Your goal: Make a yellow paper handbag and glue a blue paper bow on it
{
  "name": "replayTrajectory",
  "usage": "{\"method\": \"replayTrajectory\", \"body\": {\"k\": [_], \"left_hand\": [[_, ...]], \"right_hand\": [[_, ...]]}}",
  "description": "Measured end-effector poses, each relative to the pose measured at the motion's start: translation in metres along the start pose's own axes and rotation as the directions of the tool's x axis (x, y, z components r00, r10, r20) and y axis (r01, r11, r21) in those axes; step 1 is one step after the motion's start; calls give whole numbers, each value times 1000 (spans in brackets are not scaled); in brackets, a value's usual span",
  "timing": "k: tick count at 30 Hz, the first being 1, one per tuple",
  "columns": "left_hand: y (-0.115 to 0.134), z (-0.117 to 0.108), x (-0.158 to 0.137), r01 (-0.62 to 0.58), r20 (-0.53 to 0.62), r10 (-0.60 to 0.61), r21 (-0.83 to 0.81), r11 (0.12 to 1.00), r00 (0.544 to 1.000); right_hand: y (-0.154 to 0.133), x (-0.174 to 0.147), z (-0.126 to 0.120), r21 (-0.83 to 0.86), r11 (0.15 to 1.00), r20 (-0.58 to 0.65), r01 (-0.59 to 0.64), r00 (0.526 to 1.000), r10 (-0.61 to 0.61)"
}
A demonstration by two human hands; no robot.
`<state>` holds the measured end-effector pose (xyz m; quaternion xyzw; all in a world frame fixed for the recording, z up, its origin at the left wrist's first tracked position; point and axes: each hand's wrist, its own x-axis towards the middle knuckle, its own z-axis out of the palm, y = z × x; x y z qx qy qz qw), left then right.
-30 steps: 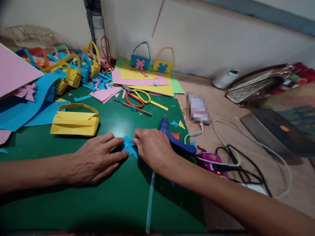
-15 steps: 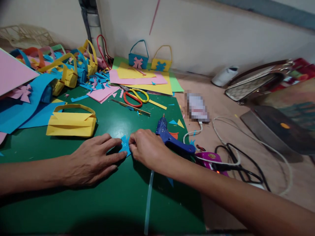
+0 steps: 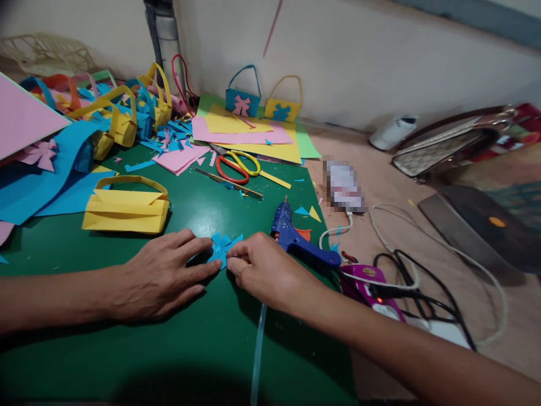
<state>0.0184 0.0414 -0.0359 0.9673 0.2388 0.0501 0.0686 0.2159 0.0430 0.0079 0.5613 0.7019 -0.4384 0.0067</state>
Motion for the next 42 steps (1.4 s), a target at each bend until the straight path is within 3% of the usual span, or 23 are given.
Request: {"method": "replayTrajectory", "body": {"k": [5,15,20,22,34,42], "left_hand": [[0,1,0,1,2,-1,4,1000,1000],[0,1,-1,7,8,-7,-4,1000,1000],[1,2,0,9,-3,-9,18,1000,1000],[1,2,0,7,-3,-7,23,1000,1000],[0,2,-1,1,-10,-1,13,1000,1000],[0,2,-1,-4,-22,4,21,1000,1000]], "right_hand": [[-1,-3,4,155,985,47,-70,997,63],[4,-2,7,134,991,48,-20,999,14],[0,1,1,-97,991,-158,94,981,-109],[-5,3,-2,-209,973,-187,99,972,-139],[-22,18,-1,-586,810,-105,14,990,-93],[-23,18,0,-639,769,-86,12,993,-86]]}}
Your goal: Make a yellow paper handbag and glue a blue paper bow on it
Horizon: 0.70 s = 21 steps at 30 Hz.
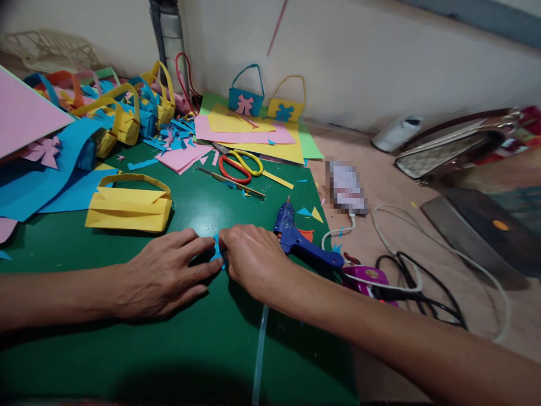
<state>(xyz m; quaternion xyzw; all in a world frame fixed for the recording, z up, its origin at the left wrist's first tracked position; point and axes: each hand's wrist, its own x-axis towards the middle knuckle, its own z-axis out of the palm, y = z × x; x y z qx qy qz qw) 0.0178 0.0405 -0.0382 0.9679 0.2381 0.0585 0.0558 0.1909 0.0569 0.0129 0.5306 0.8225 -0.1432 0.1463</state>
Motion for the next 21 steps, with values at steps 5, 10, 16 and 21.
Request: {"method": "replayTrajectory", "body": {"k": [5,10,16,21], "left_hand": [[0,0,0,-3,-1,3,0,1000,1000],[-1,0,0,-2,-15,2,-10,1000,1000],[-1,0,0,-3,-25,2,-28,1000,1000],[-1,0,0,2,-18,-2,-33,999,1000]], "right_hand": [[1,-1,4,-73,996,-55,56,997,-61],[1,-3,13,-217,971,-124,96,984,-125],[1,-5,16,-253,960,-151,119,975,-161],[1,-5,15,-241,961,-143,133,975,-170]]}}
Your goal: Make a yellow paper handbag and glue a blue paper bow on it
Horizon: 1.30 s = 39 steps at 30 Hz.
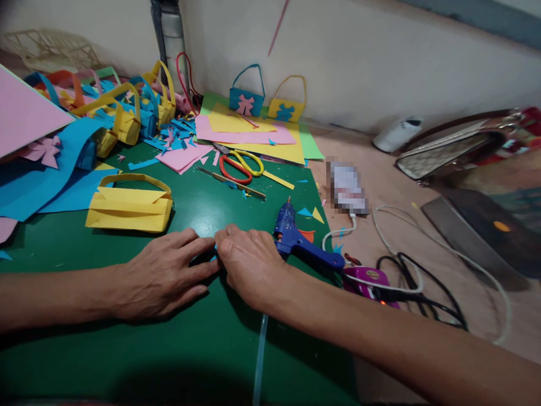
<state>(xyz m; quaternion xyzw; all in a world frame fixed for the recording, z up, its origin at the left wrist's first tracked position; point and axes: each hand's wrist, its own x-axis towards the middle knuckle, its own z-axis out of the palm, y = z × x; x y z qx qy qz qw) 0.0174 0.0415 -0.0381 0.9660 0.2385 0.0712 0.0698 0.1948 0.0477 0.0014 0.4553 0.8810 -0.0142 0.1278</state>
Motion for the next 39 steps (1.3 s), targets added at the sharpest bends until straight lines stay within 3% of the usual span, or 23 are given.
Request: {"method": "replayTrajectory", "body": {"k": [10,15,18,22,27,39], "left_hand": [[1,0,1,19,22,-19,6,1000,1000],[2,-2,0,17,48,-17,0,1000,999],[3,-1,0,25,53,-25,7,1000,998],[2,2,0,8,35,-9,12,1000,999],[2,3,0,6,20,-7,14,1000,1000],[1,2,0,3,17,-3,-2,1000,1000]], "right_hand": [[2,0,-5,42,997,24,-60,998,59],[10,-24,-8,119,981,83,-152,986,143],[8,-40,-1,120,987,99,-108,990,96],[1,-51,12,127,992,-75,-13,997,23],[-2,-52,24,70,994,-284,79,957,-56],[-2,-50,30,84,990,-356,113,931,-76]]}}
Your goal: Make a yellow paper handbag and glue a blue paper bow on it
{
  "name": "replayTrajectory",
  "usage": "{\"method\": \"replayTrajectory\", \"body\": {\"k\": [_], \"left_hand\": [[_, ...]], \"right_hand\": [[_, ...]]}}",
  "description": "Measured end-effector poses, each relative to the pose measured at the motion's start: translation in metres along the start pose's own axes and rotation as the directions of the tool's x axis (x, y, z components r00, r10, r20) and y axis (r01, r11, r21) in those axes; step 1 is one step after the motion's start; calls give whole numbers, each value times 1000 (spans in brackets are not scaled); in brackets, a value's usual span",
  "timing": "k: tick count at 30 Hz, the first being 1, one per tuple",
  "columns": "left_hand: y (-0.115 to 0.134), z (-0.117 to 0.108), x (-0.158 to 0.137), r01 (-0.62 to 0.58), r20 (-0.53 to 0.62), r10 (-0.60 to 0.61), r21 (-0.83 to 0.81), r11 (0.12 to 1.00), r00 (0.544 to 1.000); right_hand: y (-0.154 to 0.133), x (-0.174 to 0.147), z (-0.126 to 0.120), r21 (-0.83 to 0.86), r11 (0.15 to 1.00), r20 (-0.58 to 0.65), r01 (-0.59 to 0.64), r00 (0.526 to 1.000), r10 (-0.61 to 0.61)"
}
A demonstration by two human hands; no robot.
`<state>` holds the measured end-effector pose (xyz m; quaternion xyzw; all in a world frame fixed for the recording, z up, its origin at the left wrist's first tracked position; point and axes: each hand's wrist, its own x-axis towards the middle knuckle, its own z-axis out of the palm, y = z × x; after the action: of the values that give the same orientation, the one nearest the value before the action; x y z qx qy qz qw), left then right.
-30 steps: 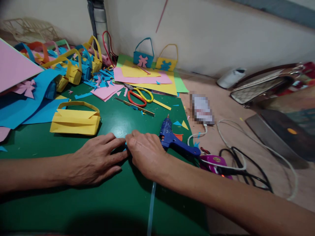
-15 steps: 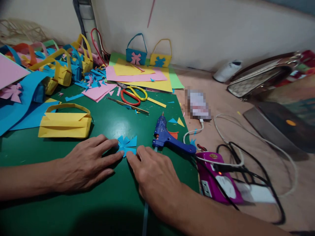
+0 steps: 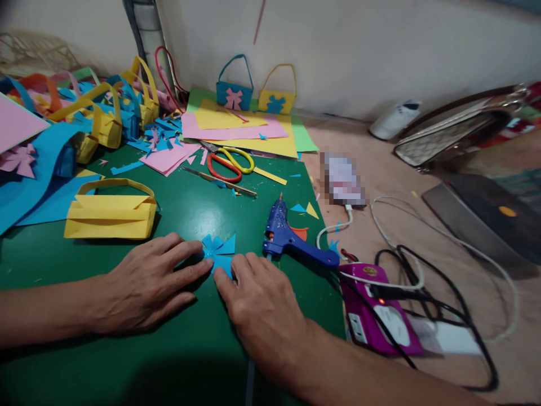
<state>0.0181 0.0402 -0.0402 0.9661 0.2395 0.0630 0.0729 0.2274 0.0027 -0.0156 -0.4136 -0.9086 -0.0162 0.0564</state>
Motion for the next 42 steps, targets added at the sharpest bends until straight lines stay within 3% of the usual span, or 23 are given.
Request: {"method": "replayTrajectory", "body": {"k": [11,17,26,35,39,42], "left_hand": [[0,0,0,0,2,0,4,1000,1000],[1,-2,1,21,19,-21,-5,1000,1000],[0,-1,2,16,33,-15,-6,1000,999],[0,-2,2,13,8,-13,6,1000,1000],[0,-1,2,11,1,-11,8,1000,1000],[0,0,1,9,-10,-9,15,1000,1000]], "right_hand": [[0,0,3,55,998,27,-36,999,35],[-2,7,1,-6,1000,-16,-22,1000,22],[8,13,2,-102,994,25,38,999,-36],[7,16,5,-265,945,-3,190,980,-198],[7,20,2,-188,969,65,159,987,-150],[9,24,-7,-35,998,154,58,987,-52]]}}
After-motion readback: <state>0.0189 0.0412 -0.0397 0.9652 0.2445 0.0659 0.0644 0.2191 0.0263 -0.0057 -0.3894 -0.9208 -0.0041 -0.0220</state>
